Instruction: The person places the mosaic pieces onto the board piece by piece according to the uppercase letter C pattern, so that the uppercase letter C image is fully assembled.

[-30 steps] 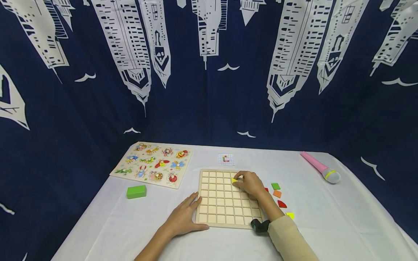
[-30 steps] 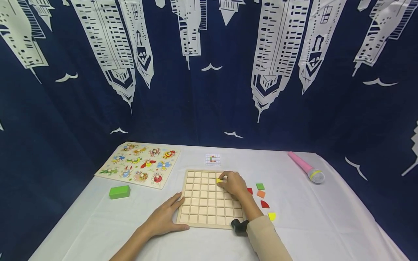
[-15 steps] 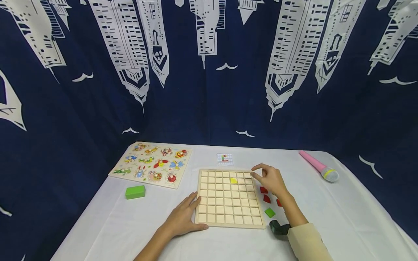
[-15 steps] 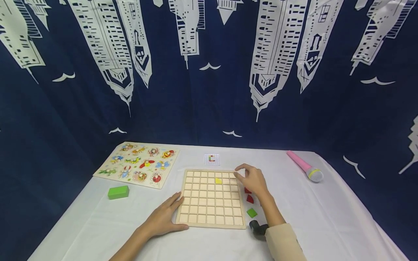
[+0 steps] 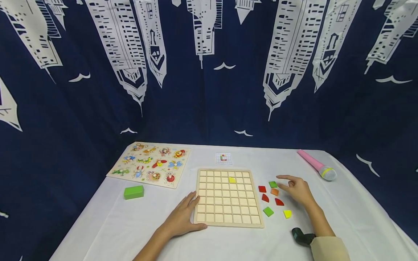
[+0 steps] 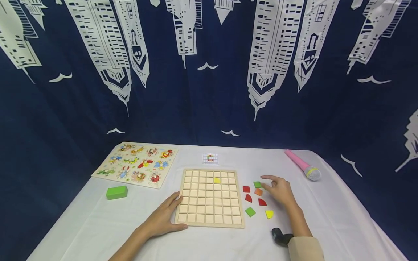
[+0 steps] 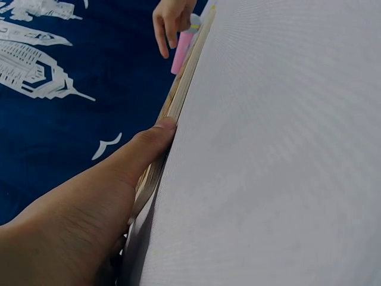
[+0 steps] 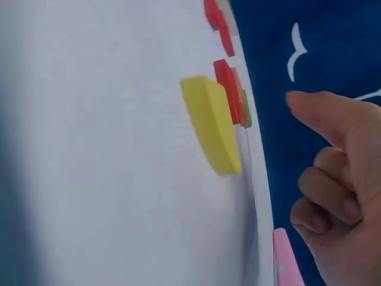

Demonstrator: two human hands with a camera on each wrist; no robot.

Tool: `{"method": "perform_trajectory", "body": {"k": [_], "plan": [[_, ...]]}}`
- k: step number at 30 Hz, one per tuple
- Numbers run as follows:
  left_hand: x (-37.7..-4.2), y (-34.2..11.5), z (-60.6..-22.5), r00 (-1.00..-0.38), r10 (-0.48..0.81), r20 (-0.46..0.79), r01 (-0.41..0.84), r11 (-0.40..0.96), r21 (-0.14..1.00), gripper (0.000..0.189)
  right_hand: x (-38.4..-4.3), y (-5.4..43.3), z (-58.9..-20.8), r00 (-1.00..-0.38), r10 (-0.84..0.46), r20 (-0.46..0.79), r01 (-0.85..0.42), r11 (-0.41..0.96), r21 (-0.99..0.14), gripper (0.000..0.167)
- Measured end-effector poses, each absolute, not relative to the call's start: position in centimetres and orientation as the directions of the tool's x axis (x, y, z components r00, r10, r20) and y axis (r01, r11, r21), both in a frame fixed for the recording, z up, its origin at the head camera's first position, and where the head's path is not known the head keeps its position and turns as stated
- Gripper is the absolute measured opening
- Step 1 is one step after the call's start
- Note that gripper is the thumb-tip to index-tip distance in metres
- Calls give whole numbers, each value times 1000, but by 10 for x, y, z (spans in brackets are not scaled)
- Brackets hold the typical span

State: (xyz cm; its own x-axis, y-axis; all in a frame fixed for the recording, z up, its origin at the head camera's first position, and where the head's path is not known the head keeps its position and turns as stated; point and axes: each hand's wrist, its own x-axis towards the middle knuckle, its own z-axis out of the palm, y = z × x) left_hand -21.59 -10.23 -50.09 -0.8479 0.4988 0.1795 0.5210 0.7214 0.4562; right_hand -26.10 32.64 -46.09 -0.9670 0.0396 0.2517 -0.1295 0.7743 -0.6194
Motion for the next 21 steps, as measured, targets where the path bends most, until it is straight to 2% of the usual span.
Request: {"method": "perform_trajectory", "body": {"k": [5, 11, 17, 21], "plan": [[-215, -102, -500, -851, 497, 171, 512, 712, 480, 103, -256, 334, -470, -978, -15, 209, -149, 753, -642, 37], [-215, -103, -501, -850, 495, 179, 513, 705, 489, 103, -255, 328, -471, -973, -62, 221, -192, 749, -634, 42], [-216, -104, -502, -854, 490, 173, 505, 705, 498, 104, -263, 312, -471, -965, -140, 221, -248, 755, -606, 35], [-216, -103, -502, -857, 492, 152, 494, 701, 515, 104, -268, 304, -472, -971, -158, 177, -233, 782, -579, 33]]}}
